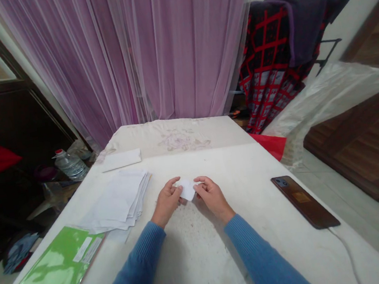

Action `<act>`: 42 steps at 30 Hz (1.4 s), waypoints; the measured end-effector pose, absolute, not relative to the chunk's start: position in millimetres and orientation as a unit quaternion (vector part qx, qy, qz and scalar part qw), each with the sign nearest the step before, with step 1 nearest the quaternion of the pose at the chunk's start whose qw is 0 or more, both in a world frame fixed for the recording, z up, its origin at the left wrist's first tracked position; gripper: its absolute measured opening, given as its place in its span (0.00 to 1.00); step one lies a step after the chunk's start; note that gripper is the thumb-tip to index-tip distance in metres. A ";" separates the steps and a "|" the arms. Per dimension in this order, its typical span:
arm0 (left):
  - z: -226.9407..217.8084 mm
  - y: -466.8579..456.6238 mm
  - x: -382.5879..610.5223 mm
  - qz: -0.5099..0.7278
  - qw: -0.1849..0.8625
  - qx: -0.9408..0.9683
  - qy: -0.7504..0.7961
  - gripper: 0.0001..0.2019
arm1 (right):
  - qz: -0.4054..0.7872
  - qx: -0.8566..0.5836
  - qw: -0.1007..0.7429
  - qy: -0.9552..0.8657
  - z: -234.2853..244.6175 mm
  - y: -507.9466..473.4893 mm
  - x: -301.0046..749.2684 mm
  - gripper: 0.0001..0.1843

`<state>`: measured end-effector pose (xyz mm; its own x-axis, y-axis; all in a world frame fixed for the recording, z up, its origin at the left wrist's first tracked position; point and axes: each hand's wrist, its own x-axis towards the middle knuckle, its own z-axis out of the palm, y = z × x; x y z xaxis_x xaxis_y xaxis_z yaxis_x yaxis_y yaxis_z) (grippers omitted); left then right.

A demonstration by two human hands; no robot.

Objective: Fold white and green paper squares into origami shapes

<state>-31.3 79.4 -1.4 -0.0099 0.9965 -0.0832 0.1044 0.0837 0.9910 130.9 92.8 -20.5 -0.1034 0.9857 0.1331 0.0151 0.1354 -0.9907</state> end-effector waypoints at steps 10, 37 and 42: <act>2.9 73.2 -32.5 0.458 0.542 0.433 0.556 0.19 | 0.197 -0.385 0.508 -0.745 -26.4 82.1 143.1 0.10; 7.6 61.8 -41.4 0.416 0.323 0.658 0.538 0.13 | 0.329 -0.438 0.484 -0.682 -5.6 69.8 143.3 0.11; 10.8 60.3 -40.6 0.414 0.342 0.647 0.541 0.14 | 0.344 -0.439 0.485 -0.674 -9.6 69.9 143.7 0.11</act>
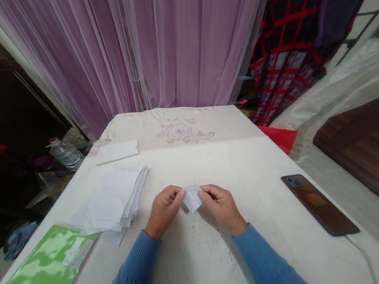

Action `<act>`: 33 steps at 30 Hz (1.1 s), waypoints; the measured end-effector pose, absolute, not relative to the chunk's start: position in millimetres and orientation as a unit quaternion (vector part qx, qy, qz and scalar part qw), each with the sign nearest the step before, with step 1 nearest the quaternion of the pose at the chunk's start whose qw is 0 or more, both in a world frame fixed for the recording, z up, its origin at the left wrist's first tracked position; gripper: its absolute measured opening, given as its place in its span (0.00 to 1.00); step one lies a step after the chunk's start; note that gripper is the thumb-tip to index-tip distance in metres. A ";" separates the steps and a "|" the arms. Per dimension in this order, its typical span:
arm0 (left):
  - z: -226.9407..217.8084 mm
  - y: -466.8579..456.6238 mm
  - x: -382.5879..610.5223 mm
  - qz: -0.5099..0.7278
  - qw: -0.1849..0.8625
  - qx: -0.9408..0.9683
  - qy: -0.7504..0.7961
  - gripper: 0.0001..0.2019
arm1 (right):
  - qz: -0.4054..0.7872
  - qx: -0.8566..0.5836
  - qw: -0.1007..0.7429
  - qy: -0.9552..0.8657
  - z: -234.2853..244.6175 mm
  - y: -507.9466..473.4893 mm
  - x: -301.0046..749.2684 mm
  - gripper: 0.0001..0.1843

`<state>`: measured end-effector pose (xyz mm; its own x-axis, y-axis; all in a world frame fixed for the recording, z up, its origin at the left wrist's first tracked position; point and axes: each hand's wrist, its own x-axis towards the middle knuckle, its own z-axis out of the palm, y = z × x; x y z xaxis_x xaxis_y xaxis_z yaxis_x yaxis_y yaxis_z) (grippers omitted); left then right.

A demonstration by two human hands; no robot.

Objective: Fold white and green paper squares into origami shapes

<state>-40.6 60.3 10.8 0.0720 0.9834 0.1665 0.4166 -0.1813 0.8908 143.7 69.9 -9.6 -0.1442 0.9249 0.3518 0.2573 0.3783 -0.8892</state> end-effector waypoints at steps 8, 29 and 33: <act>0.1 63.3 -37.5 0.426 0.348 0.588 0.593 0.11 | 0.290 -0.415 0.494 -0.707 -13.3 71.4 148.3 0.17; -15.6 63.4 -51.0 0.285 0.151 0.788 0.524 0.11 | 0.087 -0.419 0.276 -0.861 -24.4 73.2 150.2 0.16; -11.9 61.0 -56.5 0.227 0.149 0.826 0.493 0.15 | 0.090 -0.425 0.275 -0.858 -22.7 72.7 154.1 0.14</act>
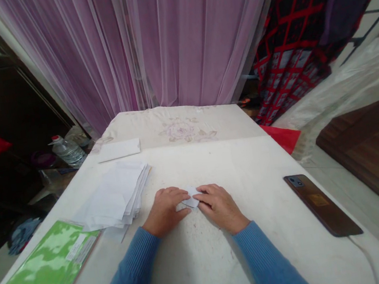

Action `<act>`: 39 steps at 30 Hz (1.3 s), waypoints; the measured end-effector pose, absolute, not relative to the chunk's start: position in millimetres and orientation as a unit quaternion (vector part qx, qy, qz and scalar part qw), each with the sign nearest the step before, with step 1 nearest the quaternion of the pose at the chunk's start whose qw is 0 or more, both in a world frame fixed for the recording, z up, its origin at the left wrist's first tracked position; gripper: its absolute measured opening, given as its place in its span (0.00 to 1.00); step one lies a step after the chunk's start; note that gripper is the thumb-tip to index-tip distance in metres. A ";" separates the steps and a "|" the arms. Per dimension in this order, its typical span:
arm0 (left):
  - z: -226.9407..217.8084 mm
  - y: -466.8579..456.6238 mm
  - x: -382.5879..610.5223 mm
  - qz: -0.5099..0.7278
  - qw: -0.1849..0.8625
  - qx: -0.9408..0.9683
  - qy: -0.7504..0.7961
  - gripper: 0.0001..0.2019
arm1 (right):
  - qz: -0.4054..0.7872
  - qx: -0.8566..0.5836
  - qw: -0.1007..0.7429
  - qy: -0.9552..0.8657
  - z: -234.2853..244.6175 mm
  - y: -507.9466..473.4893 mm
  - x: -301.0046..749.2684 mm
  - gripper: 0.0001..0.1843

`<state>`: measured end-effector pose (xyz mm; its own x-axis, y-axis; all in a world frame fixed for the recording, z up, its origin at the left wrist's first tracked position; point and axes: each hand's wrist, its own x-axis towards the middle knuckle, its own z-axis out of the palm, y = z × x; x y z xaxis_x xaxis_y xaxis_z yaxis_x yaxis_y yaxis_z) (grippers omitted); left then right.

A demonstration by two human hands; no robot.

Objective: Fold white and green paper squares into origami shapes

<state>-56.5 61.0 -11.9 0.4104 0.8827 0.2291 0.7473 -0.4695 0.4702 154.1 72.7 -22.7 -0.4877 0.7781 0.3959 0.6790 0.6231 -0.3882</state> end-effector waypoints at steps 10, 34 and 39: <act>-6.7 63.6 -54.9 0.227 0.124 0.826 0.501 0.08 | 0.092 -0.458 0.283 -0.838 -24.8 79.8 164.5 0.08; -7.6 58.4 -51.0 0.226 0.079 0.754 0.612 0.06 | 0.080 -0.560 0.281 -0.775 -24.8 83.6 144.8 0.09; -3.4 57.2 -48.5 0.184 0.069 0.762 0.617 0.05 | 0.069 -0.574 0.276 -0.768 -24.7 83.6 142.9 0.09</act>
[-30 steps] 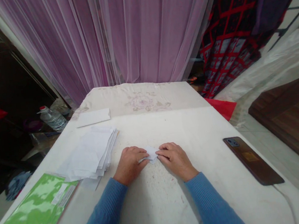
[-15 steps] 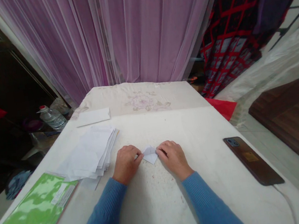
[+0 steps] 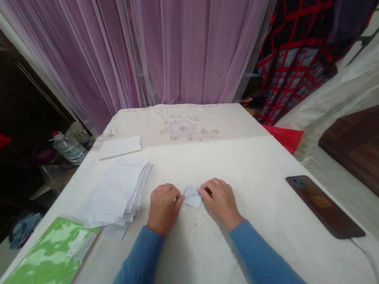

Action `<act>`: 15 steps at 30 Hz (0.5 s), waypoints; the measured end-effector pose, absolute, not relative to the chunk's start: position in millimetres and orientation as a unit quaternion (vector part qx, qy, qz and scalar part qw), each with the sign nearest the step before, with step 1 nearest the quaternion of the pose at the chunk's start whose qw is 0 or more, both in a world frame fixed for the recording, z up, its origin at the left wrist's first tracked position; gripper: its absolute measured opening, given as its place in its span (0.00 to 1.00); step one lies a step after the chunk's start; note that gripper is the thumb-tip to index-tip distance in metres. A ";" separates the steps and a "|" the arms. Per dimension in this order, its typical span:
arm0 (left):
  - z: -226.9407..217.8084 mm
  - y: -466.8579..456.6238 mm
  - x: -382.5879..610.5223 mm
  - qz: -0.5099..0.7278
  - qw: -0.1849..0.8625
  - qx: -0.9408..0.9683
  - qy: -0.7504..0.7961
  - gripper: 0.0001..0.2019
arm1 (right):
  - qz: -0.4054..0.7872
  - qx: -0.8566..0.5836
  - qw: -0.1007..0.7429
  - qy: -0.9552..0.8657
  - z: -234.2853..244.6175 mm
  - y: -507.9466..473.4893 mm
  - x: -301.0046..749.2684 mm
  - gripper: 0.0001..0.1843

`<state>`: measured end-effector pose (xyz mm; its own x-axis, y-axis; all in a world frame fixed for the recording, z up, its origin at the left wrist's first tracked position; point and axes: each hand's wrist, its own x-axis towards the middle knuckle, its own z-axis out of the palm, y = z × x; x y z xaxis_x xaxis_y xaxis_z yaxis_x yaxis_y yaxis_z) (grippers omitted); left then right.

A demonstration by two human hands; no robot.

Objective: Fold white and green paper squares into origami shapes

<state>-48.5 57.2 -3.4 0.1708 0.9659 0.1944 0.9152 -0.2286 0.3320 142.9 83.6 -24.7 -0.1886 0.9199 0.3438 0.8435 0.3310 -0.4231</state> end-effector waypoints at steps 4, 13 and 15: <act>-1.7 56.4 -47.6 0.177 0.072 0.765 0.615 0.05 | 0.068 -0.585 0.272 -0.761 -24.9 84.0 141.6 0.09; -2.5 54.2 -38.5 0.192 0.079 0.737 0.643 0.08 | 0.085 -0.597 0.256 -0.756 -22.3 83.9 140.3 0.08; -2.6 53.9 -37.4 0.190 0.081 0.735 0.645 0.08 | 0.087 -0.602 0.249 -0.754 -22.0 84.1 140.2 0.07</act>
<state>-37.4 53.9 -2.6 0.0947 0.9801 0.1742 0.9185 -0.1535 0.3643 140.2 84.1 -22.0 -0.1522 0.9506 0.2706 0.8639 0.2610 -0.4308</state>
